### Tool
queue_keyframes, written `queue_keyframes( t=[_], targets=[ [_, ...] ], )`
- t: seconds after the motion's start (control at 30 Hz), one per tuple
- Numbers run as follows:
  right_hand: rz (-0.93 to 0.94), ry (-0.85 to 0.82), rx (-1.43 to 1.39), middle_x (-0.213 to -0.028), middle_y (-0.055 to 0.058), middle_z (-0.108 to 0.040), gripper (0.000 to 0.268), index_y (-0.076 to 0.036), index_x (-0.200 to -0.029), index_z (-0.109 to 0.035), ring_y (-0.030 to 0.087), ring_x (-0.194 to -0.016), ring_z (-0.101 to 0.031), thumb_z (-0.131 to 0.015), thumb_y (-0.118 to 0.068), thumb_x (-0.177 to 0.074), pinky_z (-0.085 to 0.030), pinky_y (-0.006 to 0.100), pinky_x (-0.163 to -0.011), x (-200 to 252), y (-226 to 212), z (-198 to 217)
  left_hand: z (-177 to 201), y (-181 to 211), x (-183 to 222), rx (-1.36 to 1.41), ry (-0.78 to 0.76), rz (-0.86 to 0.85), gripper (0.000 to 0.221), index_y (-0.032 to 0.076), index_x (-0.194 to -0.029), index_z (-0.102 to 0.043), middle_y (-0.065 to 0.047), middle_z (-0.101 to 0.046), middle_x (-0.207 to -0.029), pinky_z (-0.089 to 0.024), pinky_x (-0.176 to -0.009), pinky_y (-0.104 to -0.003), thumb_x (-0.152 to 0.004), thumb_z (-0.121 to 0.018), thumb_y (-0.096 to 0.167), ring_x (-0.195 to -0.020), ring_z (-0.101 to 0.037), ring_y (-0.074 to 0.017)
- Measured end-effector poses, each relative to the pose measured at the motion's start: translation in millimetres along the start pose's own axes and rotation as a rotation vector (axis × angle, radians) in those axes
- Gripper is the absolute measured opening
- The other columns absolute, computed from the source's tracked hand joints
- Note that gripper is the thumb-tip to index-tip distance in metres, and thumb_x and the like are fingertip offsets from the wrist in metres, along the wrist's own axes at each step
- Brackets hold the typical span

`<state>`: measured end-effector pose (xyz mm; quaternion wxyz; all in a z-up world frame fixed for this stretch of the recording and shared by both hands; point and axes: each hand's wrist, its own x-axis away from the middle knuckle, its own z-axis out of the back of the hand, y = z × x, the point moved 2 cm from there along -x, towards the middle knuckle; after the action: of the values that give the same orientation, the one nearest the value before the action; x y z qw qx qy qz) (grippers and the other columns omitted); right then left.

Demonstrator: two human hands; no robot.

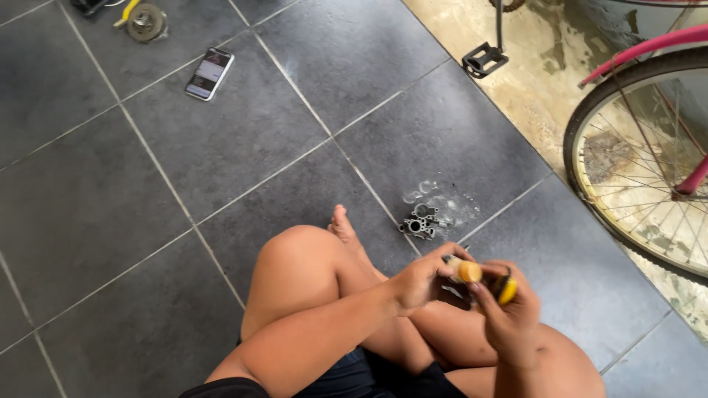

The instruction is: Scraping residue from the edge of a carburetor float bowl using a utility knife to prepare it for reassembly.

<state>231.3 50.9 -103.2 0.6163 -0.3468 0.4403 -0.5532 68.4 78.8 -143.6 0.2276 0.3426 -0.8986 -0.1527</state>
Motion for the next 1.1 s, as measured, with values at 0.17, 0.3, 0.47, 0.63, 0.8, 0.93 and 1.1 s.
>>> queue_keyframes(
  t=[0.17, 0.3, 0.47, 0.63, 0.8, 0.93, 1.1],
  targets=[
    [0.181, -0.184, 0.302, -0.109, 0.012, -0.070, 0.017, -0.006, -0.102, -0.074, 0.020, -0.095, -0.070, -0.071, -0.015, -0.088, -0.051, 0.030, -0.088, 22.6, -95.1, 37.6, -31.7, 7.9, 37.3, -0.040, -0.274, 0.043, 0.042, 0.007, -0.130, -0.058, -0.019, -0.060, -0.110, -0.058, -0.073, -0.053, -0.112, -0.046, 0.043, -0.091, -0.064, -0.0353],
    [0.125, -0.192, 0.632, -0.103, -0.007, -0.074, 0.018, -0.022, -0.097, -0.083, 0.006, -0.092, -0.074, -0.076, -0.013, -0.082, -0.051, 0.022, -0.091, 65.9, -157.3, 28.8, -83.2, 1.9, 105.7, -0.099, -0.252, 0.154, 0.021, 0.018, -0.114, -0.055, -0.004, -0.057, -0.077, -0.039, -0.041, -0.022, -0.112, -0.054, 0.038, -0.054, -0.054, -0.0109],
    [0.240, -0.022, 0.518, -0.115, 0.007, -0.070, 0.025, -0.012, -0.116, -0.074, 0.017, -0.090, -0.068, -0.071, -0.016, -0.091, -0.052, 0.029, -0.085, 107.9, -177.0, 15.6, -69.6, -14.6, 136.2, -0.026, -0.020, -0.069, 0.024, 0.015, -0.114, -0.062, 0.000, -0.059, -0.074, -0.028, -0.035, -0.021, -0.104, -0.050, 0.034, -0.050, -0.045, -0.0058],
    [0.228, 0.056, 0.266, -0.103, 0.015, -0.071, 0.011, 0.000, -0.102, -0.070, 0.021, -0.084, -0.065, -0.063, -0.004, -0.095, -0.050, 0.031, -0.078, 154.4, -191.5, -2.3, -76.7, 4.6, 188.6, 0.112, -0.019, -0.280, 0.041, 0.008, -0.111, -0.063, -0.006, -0.059, -0.078, -0.025, -0.040, -0.021, -0.106, -0.044, 0.044, -0.046, -0.035, -0.0071],
    [0.148, -0.033, -0.103, -0.101, 0.016, -0.069, 0.024, 0.002, -0.103, -0.067, 0.019, -0.078, -0.065, -0.052, -0.017, -0.102, -0.056, 0.029, -0.065, 197.8, -187.1, -9.6, -93.5, -8.4, 234.0, 0.106, -0.070, -0.422, 0.042, 0.005, -0.110, -0.060, -0.009, -0.057, -0.079, -0.031, -0.043, -0.024, -0.105, -0.044, 0.044, -0.053, -0.046, -0.0119],
    [0.358, -0.091, 0.157, -0.120, 0.018, -0.070, 0.040, 0.004, -0.116, -0.065, 0.032, -0.119, -0.066, -0.039, -0.024, -0.104, -0.047, 0.045, -0.111, 183.2, -224.4, 15.0, -112.8, -12.3, 242.2, 0.053, -0.062, -0.446, 0.046, 0.006, -0.103, -0.060, -0.009, -0.059, -0.075, -0.038, -0.050, -0.024, -0.103, -0.047, 0.050, -0.055, -0.051, -0.0141],
    [0.379, -0.024, -0.185, -0.148, 0.018, -0.054, 0.047, -0.007, -0.136, -0.052, 0.032, -0.145, -0.054, -0.042, -0.047, -0.113, -0.042, 0.045, -0.120, 150.2, -253.6, 1.3, -147.6, -13.4, 217.9, 0.142, 0.101, -0.870, 0.090, 0.046, -0.168, -0.002, -0.008, -0.060, -0.098, -0.062, -0.063, -0.046, -0.099, -0.060, 0.048, -0.065, -0.067, -0.0158]
  ],
)
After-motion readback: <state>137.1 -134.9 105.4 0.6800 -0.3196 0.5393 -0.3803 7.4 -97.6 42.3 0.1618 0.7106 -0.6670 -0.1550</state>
